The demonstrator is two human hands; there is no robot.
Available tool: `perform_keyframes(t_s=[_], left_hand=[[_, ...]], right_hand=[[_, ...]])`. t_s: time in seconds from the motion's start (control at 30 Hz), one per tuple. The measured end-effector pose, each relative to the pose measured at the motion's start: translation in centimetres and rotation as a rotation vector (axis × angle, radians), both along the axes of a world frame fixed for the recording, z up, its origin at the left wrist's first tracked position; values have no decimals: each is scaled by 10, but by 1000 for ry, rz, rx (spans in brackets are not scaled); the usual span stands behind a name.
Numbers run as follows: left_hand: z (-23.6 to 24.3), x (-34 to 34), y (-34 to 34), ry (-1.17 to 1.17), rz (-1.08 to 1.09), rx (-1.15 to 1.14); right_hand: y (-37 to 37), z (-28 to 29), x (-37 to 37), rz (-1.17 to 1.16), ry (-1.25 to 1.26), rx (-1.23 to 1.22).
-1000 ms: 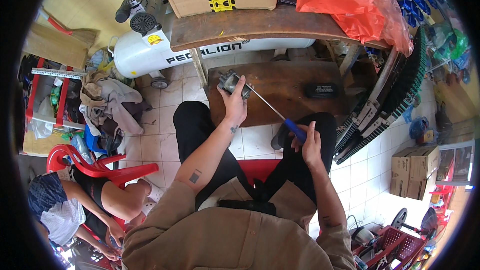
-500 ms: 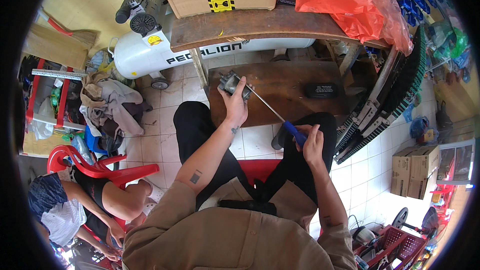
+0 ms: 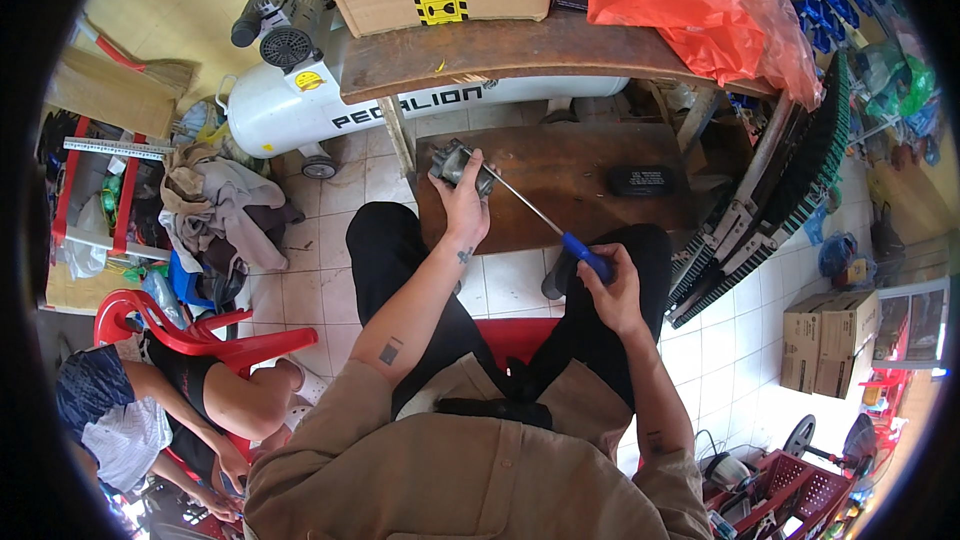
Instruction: The person holds a metal motor component and uses a screwdriver to loosen or tighten a screw on its side.
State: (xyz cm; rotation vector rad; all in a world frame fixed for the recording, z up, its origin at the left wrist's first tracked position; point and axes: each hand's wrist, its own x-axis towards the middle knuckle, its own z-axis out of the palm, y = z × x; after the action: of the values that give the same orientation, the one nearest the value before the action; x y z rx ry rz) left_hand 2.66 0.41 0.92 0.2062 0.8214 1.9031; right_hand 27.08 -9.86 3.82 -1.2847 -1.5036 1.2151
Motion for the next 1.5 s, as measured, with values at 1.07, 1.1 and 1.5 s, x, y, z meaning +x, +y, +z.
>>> perform_keyframes(t_s=[1.07,1.1,1.5], left_hand=[[-5,-2,0,73,-118,6],[-6,-2,1,113,-89,1],[-4,-1,-2,118,-103,12]], right_hand=[[-21,27,-30,-171,124,-310],[-19,28,-30,-174,90,-272],[-18,27,-30,-218,-267,26]])
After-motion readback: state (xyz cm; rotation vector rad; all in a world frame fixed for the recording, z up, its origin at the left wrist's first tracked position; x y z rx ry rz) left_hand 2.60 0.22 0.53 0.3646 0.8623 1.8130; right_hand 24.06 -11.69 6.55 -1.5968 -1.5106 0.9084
